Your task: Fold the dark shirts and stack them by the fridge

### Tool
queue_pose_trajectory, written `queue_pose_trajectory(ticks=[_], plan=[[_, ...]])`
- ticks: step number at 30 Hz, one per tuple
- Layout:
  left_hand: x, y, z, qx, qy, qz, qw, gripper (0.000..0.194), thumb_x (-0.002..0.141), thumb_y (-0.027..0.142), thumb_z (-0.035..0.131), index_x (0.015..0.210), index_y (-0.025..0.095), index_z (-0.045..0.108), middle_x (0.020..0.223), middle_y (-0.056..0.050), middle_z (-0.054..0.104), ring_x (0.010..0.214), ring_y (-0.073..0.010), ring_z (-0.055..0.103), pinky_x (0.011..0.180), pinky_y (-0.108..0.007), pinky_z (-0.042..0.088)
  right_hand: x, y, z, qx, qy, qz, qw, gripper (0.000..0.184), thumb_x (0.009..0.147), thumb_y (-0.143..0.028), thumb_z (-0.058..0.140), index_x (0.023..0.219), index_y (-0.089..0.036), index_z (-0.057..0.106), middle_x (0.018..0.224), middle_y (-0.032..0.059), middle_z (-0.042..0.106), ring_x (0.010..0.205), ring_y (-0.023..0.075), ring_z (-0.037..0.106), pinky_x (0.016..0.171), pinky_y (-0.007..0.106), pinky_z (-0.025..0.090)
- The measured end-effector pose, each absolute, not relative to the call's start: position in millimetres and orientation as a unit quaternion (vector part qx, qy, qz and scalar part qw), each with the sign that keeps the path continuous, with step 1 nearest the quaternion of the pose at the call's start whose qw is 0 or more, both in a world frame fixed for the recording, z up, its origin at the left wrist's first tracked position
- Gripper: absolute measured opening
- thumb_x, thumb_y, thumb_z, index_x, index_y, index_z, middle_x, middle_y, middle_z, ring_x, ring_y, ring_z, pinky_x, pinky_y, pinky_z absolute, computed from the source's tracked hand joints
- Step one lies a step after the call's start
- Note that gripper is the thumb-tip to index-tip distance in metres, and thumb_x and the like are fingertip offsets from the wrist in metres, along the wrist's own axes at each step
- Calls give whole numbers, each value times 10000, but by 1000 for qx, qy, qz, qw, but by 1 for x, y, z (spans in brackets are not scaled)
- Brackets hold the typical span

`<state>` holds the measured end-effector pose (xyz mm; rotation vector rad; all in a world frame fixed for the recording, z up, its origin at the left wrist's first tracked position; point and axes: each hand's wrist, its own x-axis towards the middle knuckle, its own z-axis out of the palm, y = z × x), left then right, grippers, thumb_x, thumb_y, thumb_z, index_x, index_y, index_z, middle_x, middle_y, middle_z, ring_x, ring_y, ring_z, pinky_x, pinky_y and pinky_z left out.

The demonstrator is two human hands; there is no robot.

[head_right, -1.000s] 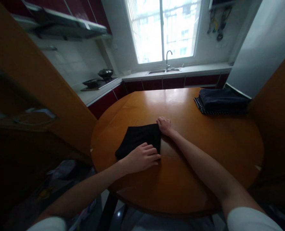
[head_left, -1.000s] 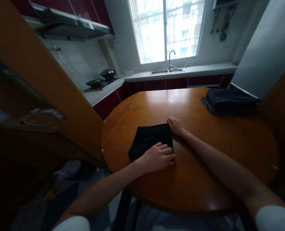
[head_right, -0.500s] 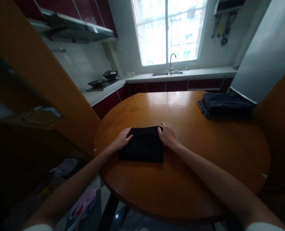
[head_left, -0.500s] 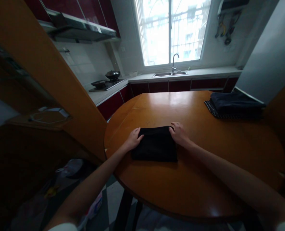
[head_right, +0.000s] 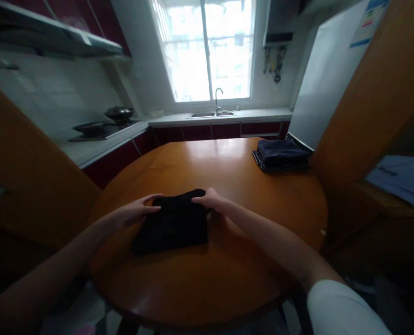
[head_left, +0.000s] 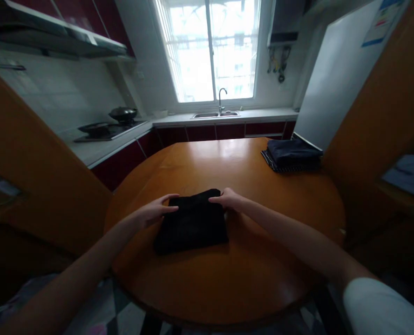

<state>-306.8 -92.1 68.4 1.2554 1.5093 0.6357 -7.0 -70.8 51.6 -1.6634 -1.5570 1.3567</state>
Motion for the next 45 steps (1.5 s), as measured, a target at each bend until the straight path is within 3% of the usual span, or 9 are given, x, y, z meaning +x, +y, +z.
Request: queue_pose_trajectory(ticks=[4, 8, 12, 19, 28, 35, 39, 42, 45], plan=[[-301, -93, 51, 569, 598, 315, 469, 794, 555, 421, 914, 1275, 232, 639, 1159, -96, 728, 1062, -300, 702, 904, -399, 589, -13, -70, 48, -591, -566, 511, 263, 265, 687, -305, 854, 742, -158, 641, 602, -9, 615, 566, 120, 584, 468, 189, 429], [-289, -100, 40, 631, 572, 395, 344, 615, 661, 469, 834, 1211, 233, 690, 1263, -85, 690, 1177, -312, 645, 984, -429, 547, -9, -76, 46, -565, -554, 526, 312, 171, 704, -240, 784, 728, -143, 644, 632, 5, 622, 572, 127, 580, 468, 201, 416], [-264, -97, 38, 623, 559, 460, 296, 494, 746, 505, 761, 1128, 196, 713, 1101, -84, 722, 1038, -292, 687, 902, -439, 575, 14, -78, 51, -509, -556, 526, 395, 67, 754, -180, 666, 789, -124, 671, 742, 24, 671, 659, 120, 611, 559, 195, 445], [-195, -58, 70, 705, 409, 563, 138, 379, 873, 486, 688, 1121, 209, 762, 1237, -103, 635, 1161, -251, 617, 962, -385, 546, 112, -64, 79, -382, -605, 423, 556, 372, 715, -307, 736, 1052, -155, 692, 962, 46, 721, 859, 201, 674, 750, 306, 526], [-45, -4, 99, 766, 255, 583, 86, 238, 967, 337, 630, 1143, 243, 760, 1200, -81, 624, 1035, -184, 652, 819, -299, 588, 264, -59, 89, -421, -595, 236, 643, 292, 761, -396, 740, 982, -219, 670, 957, 26, 703, 901, 220, 644, 803, 367, 534], [70, 62, 106, 784, 146, 598, 81, 307, 1029, 311, 517, 1286, 253, 675, 1297, -97, 550, 942, -136, 640, 747, -247, 593, 358, -17, 106, -437, -561, 135, 690, 323, 788, -445, 721, 1026, -250, 623, 950, 27, 671, 890, 219, 639, 788, 374, 548], [112, 110, 120, 827, 124, 546, 46, 486, 1020, 374, 512, 1492, 266, 473, 1452, -134, 405, 1068, -191, 603, 695, -237, 598, 396, 24, 131, -452, -553, 68, 697, 323, 839, -467, 666, 1073, -255, 595, 1021, 43, 662, 974, 224, 619, 860, 379, 537], [132, 139, 135, 837, 120, 534, 28, 633, 992, 389, 550, 1571, 249, 334, 1510, -150, 319, 1304, -289, 464, 865, -352, 603, 418, 56, 153, -466, -560, 24, 685, 322, 871, -482, 635, 1061, -226, 597, 1044, 54, 660, 997, 213, 596, 912, 371, 514], [148, 159, 143, 828, 127, 546, 32, 657, 969, 333, 582, 1570, 230, 337, 1513, -137, 333, 1423, -313, 327, 1138, -492, 417, 434, 86, 169, -496, -558, 26, 665, 330, 892, -485, 618, 1019, -181, 618, 1000, 57, 660, 986, 209, 602, 900, 357, 504]])
